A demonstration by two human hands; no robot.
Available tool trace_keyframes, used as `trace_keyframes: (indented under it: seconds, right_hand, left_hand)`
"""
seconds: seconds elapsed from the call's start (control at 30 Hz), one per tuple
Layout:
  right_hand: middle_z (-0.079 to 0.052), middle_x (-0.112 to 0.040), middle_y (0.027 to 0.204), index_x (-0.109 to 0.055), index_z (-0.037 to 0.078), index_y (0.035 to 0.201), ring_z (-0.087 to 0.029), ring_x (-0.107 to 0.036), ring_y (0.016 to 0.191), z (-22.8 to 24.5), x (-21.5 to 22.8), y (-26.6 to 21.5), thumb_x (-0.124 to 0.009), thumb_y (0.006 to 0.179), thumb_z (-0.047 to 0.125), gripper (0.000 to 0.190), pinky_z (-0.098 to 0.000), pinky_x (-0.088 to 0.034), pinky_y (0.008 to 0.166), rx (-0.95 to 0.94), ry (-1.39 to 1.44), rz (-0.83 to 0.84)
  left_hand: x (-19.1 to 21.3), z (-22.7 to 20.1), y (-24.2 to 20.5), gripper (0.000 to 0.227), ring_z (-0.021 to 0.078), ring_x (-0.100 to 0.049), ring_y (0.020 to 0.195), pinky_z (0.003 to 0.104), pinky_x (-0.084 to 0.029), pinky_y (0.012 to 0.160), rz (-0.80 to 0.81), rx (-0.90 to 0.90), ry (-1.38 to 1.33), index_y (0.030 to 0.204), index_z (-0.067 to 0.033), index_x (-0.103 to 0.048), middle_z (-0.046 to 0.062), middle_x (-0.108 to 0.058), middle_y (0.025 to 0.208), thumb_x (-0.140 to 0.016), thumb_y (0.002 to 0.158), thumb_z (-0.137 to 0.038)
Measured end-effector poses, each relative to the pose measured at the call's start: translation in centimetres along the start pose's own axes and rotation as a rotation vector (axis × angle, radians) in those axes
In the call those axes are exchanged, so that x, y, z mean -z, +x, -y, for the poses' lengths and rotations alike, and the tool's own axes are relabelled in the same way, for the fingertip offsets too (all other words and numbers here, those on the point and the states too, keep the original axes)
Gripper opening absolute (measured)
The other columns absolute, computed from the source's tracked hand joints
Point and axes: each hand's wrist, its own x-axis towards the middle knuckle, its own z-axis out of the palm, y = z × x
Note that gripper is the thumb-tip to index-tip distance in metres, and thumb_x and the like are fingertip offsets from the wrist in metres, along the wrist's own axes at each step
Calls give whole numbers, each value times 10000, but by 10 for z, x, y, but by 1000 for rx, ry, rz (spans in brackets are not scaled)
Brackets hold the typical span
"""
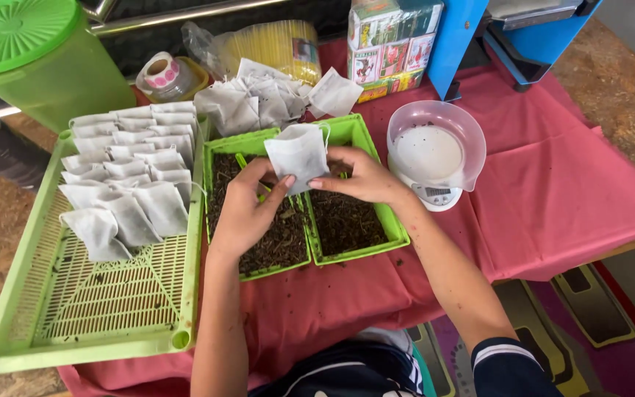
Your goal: Filling small filter bags with tea leaves using a spoon and weighing them on a digital scale
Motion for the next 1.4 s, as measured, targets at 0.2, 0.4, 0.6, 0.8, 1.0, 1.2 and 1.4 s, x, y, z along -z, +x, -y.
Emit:
trace_keyframes:
  seconds: [0.2, 0.4, 0.6, 0.8, 1.0, 1.2, 1.4]
  right_hand:
    - [-85, -696, 914, -700, 67, 1065, -202, -625, 830, 25, 2, -4, -819, 866, 228, 282, -351, -518, 773, 48, -50, -60]
    - [-98, -746, 1161, -703, 24, 1112, -186, -687, 1060, 21, -3, 0, -793, 861, 202, 320, -323, -536, 942, 110, -200, -112]
    - [-65, -734, 1024, -693, 31, 1047, -172, -664, 929, 19, -4, 2, -757, 896, 249, 272, -311, -514, 822, 73, -235, -64]
    - [-29, -719, 958, -699, 36, 1028, -128, -610, 864, 14, -6, 1, -784, 882, 213, 244, -284, -497, 782, 57, -251, -81]
    - [-93, -726, 1012, -676, 49, 1027, -249, -693, 918, 31, -13, -3, -751, 901, 245, 245, -347, -519, 786, 109, -433, -86]
    - [-128, -725, 1103, -689, 50, 1067, -292, -693, 1008, 35, -9, -2, -732, 919, 245, 248, -379, -527, 857, 179, -507, -92]
    - [-65, -634, 793, -662, 72, 874, -229, -610, 746, 27, -10, -4, -758, 907, 286, 238, -344, -456, 668, 185, -560, -139]
  left_hand:
    - [-1, 15, 3, 164, 310, -693, 756, 405, -565, 639, -14, 81, -108, 985, 58, -684, 170, -641, 836, -661, 995, -104]
    - [-2, 13, 3, 95, 138, -566, 789, 286, -456, 679, -25, 129, -79, 977, -94, -627, 24, -620, 894, -629, 1000, -186]
    - [3, 10, 6, 137, 191, -599, 807, 315, -474, 729, 1, 135, -24, 1043, -58, -656, 66, -660, 954, -622, 996, -182]
    - [4, 12, 6, 128, 211, -659, 903, 324, -485, 778, 0, 97, -18, 1031, -78, -661, 57, -694, 974, -613, 997, -191]
    - [5, 17, 0, 126, 169, -614, 823, 295, -494, 737, -8, 99, -50, 1019, -80, -660, 46, -672, 954, -613, 999, -195]
    - [3, 14, 1, 131, 170, -627, 855, 306, -504, 750, -31, 93, -60, 1049, -72, -685, 45, -684, 964, -614, 996, -168]
    - [-2, 21, 0, 156, 167, -627, 849, 305, -497, 728, -40, 101, -48, 1053, -67, -668, 40, -683, 953, -607, 1002, -201]
